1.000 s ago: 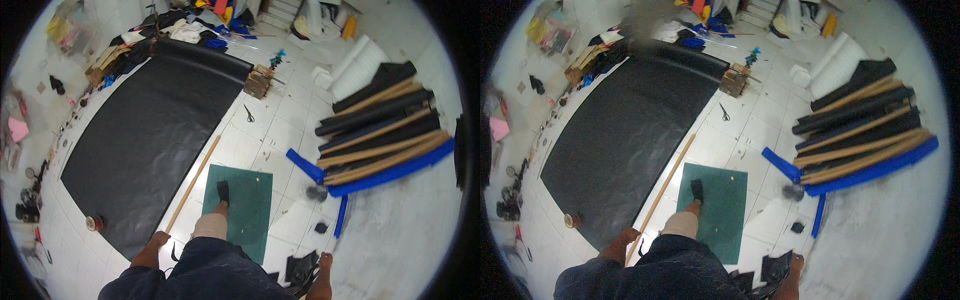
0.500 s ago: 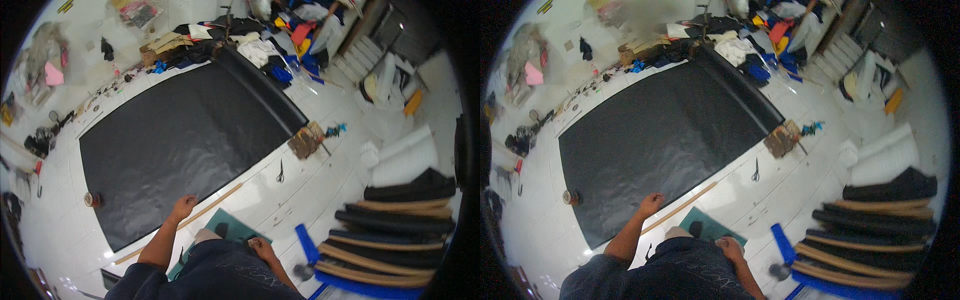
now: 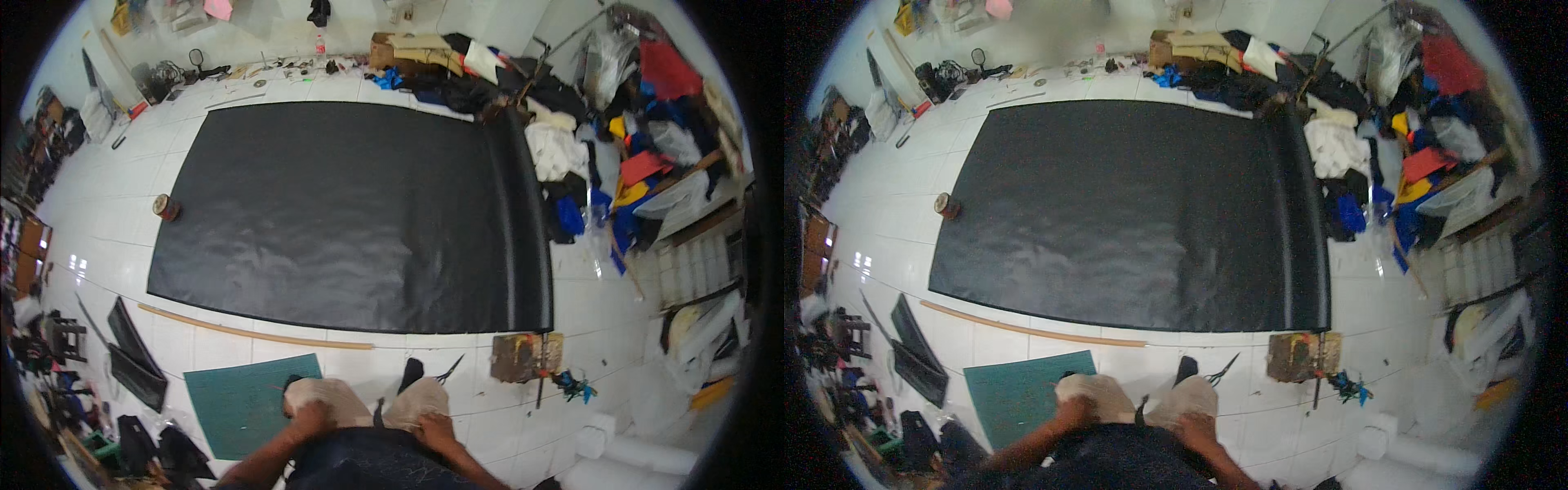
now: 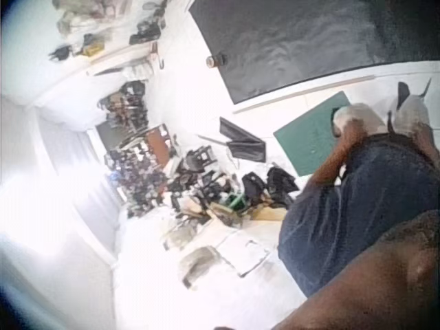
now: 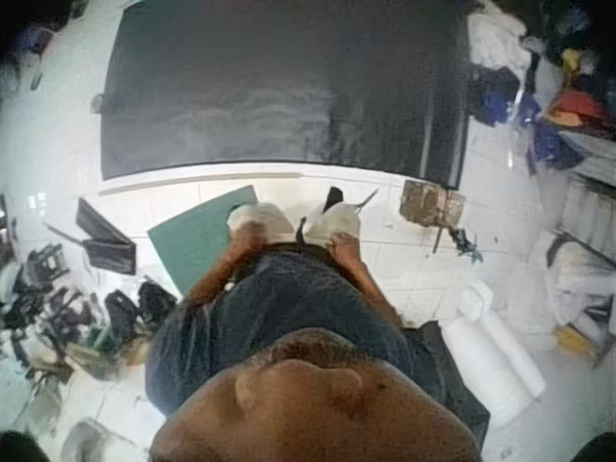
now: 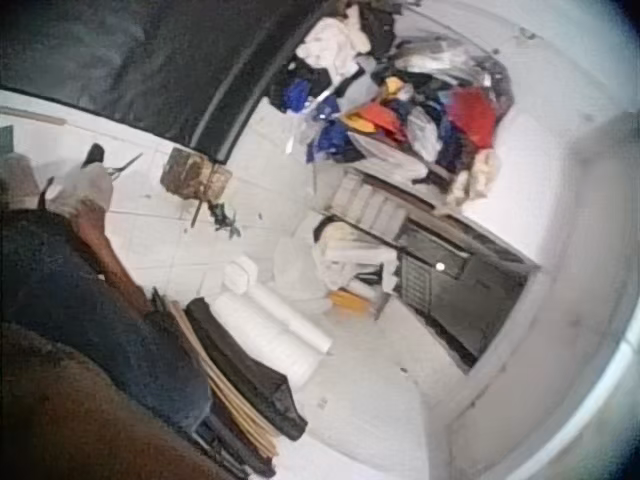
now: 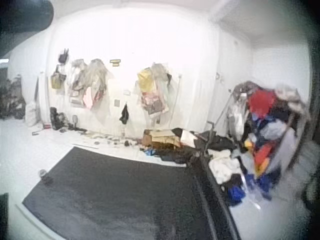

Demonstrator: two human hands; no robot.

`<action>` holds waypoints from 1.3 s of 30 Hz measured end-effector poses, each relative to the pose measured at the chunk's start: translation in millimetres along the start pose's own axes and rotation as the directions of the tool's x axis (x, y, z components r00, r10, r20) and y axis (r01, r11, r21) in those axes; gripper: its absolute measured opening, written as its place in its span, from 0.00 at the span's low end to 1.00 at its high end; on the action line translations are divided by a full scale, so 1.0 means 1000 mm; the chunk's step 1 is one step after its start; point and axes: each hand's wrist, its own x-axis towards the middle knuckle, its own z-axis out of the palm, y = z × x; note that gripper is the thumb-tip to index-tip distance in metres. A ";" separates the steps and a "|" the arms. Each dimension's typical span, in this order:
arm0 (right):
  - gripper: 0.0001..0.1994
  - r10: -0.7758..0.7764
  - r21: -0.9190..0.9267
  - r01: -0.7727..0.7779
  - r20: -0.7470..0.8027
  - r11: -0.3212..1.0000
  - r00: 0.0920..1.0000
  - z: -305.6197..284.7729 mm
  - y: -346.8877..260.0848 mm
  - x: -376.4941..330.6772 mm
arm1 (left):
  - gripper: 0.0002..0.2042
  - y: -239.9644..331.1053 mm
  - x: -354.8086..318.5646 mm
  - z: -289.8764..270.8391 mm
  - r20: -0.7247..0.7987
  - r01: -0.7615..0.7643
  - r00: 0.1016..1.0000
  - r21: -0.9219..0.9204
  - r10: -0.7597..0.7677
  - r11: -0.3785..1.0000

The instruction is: The person measures a large piece of black material on the floor using a wooden stick and then cuts it with shears.

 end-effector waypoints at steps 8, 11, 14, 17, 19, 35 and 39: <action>0.24 -0.505 0.621 -0.045 0.674 0.782 0.539 0.009 0.099 -0.080 | 0.19 0.096 -0.122 0.011 0.813 0.636 0.582 -0.472 0.023 0.610; 0.20 -0.490 0.497 -0.097 0.867 0.862 0.086 0.044 0.100 -0.032 | 0.19 0.095 -0.090 0.071 0.896 0.614 0.336 -0.442 0.291 0.654; 0.21 -0.529 0.528 0.093 0.848 0.844 -0.019 0.076 0.121 0.060 | 0.19 0.103 -0.023 0.153 0.711 -0.019 0.481 -0.576 0.513 0.817; 0.18 -0.202 0.460 -0.341 0.789 0.820 0.580 0.106 0.163 0.215 | 0.19 0.079 0.096 0.146 0.437 -0.272 0.811 -0.306 0.388 0.912; 0.17 0.218 0.599 -0.540 0.526 0.592 0.822 0.138 0.177 0.328 | 0.19 0.058 0.195 0.090 0.035 -0.009 0.999 -0.255 0.019 0.967; 0.39 -0.603 -0.491 0.453 -0.201 0.744 0.772 0.254 0.268 0.631 | 0.28 -0.071 0.254 0.116 0.106 0.255 0.961 -0.693 -0.255 0.675; 0.38 -0.574 -0.460 0.445 -0.187 0.768 0.797 0.259 0.276 0.625 | 0.28 -0.084 0.278 0.087 -0.174 0.156 0.939 -0.555 -0.297 0.817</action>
